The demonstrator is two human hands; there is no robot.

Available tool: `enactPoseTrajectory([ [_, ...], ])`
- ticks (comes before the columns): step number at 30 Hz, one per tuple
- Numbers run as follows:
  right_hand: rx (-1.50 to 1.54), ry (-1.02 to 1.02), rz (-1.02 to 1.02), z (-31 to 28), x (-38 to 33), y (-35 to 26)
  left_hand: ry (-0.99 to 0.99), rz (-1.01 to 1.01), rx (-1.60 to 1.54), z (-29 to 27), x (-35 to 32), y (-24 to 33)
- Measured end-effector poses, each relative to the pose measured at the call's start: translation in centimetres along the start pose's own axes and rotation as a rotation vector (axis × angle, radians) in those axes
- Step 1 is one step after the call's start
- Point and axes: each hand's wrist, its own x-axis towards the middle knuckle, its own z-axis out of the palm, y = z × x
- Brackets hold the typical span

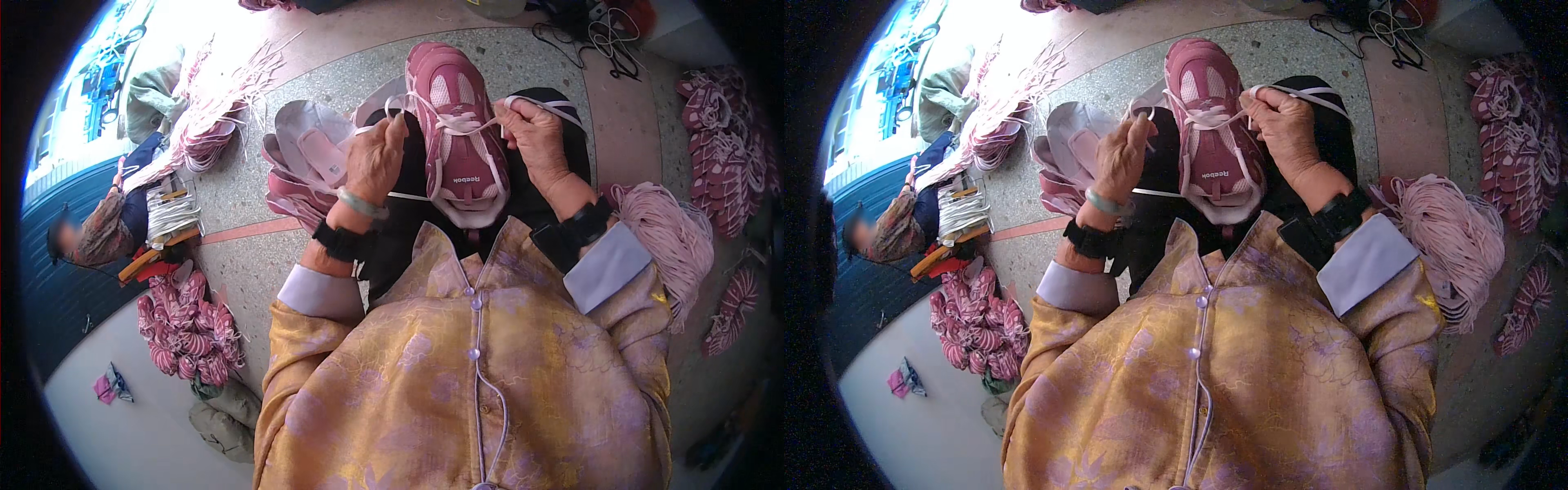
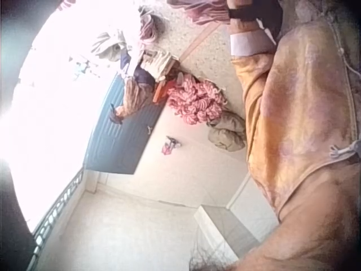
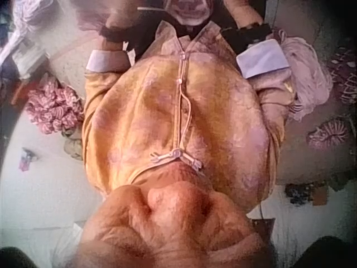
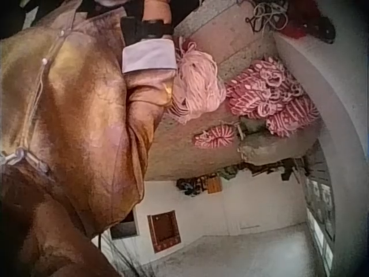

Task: Insert laces into the eyelets of pink athletic shoes during manufacturing.

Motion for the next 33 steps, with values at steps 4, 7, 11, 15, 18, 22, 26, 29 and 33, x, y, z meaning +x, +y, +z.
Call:
enactPoseTrajectory([
  [4,0.048,0.063,0.009,0.9,-0.3,-0.2,-0.084,-0.252,-0.452,0.6,-1.3,0.1],
  [7,0.064,0.040,-0.031,1.0,-0.5,0.4,-0.111,-0.451,-0.901,1.1,-1.6,0.9],
  [11,-0.091,-0.010,-0.187,0.5,-0.8,1.1,-0.147,-0.465,-0.869,1.4,-1.5,1.1],
  [15,-0.170,-0.014,-0.218,0.5,-0.7,1.2,-0.181,-0.470,-0.839,1.3,-1.4,1.2],
  [18,-0.151,0.016,-0.179,0.7,-0.5,1.1,-0.184,-0.453,-0.814,1.4,-1.1,1.0],
  [22,-0.162,0.041,-0.188,1.0,-0.4,1.1,-0.142,-0.446,-0.822,1.9,-0.7,0.8],
  [26,-0.237,0.002,-0.245,0.6,-0.8,0.8,-0.109,-0.457,-0.819,2.6,-0.9,1.0],
  [29,-0.289,-0.042,-0.270,0.6,-0.6,1.0,-0.080,-0.335,-0.749,3.5,-1.5,-0.2],
  [33,-0.591,-0.084,-0.521,1.6,0.4,1.0,0.013,-0.191,-0.677,3.9,-1.3,-0.7],
])
